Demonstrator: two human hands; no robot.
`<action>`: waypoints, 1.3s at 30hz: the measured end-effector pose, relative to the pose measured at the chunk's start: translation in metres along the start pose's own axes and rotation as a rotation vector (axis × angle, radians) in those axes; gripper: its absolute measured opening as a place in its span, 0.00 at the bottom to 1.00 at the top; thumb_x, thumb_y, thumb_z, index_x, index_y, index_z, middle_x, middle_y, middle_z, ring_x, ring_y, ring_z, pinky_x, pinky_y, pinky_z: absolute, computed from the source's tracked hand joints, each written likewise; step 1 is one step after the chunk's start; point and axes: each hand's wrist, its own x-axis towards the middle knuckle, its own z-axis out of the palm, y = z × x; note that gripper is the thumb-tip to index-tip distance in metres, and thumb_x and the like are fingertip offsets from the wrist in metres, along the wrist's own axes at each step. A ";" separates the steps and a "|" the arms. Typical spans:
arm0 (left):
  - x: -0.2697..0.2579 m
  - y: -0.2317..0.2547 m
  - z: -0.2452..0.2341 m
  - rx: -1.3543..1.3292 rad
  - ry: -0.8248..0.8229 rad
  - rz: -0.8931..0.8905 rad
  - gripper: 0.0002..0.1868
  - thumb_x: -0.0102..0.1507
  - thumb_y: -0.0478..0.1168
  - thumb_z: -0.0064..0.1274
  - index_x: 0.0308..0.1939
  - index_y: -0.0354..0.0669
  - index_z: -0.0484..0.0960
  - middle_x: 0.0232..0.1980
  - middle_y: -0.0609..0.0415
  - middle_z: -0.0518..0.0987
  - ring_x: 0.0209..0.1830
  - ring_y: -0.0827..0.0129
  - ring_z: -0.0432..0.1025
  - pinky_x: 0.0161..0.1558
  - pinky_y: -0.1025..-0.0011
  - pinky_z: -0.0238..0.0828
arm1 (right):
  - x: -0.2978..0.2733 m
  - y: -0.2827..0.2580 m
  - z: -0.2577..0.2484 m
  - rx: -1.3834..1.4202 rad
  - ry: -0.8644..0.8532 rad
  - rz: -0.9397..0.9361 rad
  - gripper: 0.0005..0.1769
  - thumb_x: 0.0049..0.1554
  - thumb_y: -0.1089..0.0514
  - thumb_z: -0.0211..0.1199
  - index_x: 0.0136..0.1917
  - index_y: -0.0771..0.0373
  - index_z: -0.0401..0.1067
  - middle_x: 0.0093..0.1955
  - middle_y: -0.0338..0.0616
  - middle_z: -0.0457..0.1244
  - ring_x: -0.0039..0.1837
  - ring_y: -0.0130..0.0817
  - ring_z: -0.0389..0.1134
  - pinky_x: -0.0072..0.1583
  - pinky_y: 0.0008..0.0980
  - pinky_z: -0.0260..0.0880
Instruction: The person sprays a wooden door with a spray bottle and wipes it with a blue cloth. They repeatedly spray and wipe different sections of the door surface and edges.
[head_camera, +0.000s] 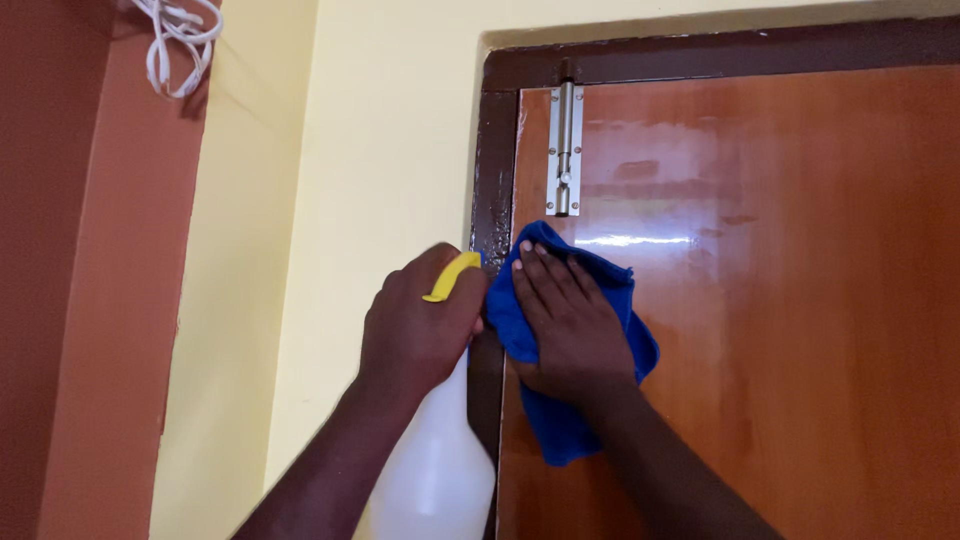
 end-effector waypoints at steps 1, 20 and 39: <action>0.003 0.000 0.001 0.051 0.060 0.056 0.14 0.64 0.49 0.48 0.36 0.43 0.80 0.25 0.52 0.80 0.27 0.62 0.78 0.32 0.64 0.72 | 0.000 0.000 0.001 -0.012 0.010 -0.004 0.48 0.45 0.44 0.65 0.73 0.68 0.61 0.79 0.56 0.51 0.80 0.47 0.51 0.77 0.50 0.45; -0.046 -0.013 -0.009 0.114 -0.151 -0.259 0.14 0.60 0.51 0.46 0.36 0.48 0.82 0.25 0.52 0.85 0.29 0.61 0.83 0.41 0.62 0.76 | -0.001 0.000 0.005 -0.073 0.037 0.051 0.46 0.48 0.47 0.62 0.75 0.69 0.60 0.80 0.57 0.51 0.81 0.46 0.50 0.78 0.49 0.45; -0.120 -0.082 0.030 -0.411 -0.539 0.130 0.20 0.59 0.33 0.52 0.56 0.39 0.78 0.48 0.49 0.80 0.48 0.67 0.76 0.51 0.69 0.74 | 0.021 0.013 0.012 0.025 0.014 -0.168 0.42 0.47 0.50 0.64 0.72 0.68 0.64 0.79 0.53 0.55 0.77 0.49 0.57 0.72 0.46 0.61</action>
